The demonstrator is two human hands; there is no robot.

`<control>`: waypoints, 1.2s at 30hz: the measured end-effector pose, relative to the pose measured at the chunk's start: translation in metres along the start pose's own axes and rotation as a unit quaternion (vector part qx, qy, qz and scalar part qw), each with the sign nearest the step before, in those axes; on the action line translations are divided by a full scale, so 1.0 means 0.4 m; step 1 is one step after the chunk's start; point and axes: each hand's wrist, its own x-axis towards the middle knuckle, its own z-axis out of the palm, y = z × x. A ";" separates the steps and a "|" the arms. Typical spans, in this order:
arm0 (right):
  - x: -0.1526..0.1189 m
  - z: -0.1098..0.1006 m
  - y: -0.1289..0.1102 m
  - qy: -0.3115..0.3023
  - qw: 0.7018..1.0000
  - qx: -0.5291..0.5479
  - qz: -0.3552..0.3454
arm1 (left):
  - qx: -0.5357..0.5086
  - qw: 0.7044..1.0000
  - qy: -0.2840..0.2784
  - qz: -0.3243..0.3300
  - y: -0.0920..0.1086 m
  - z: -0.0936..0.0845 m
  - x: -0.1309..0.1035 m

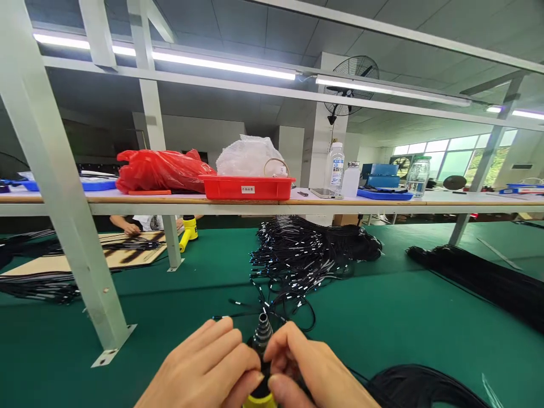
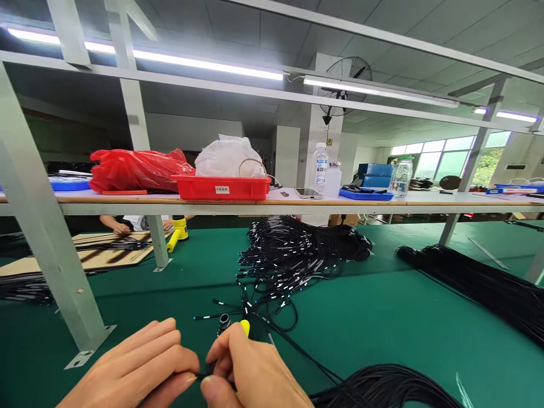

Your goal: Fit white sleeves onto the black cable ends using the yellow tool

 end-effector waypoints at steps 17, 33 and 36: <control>0.061 -0.025 0.020 0.132 0.989 -0.052 0.038 | -0.018 0.981 -0.041 -0.187 -0.027 0.008 0.028; 0.095 -0.008 0.061 0.157 0.985 -0.067 0.035 | -0.103 0.965 -0.032 -0.239 -0.066 0.051 0.047; 0.094 -0.009 0.067 0.159 0.984 -0.065 0.036 | -0.102 0.966 -0.032 -0.235 -0.065 0.053 0.046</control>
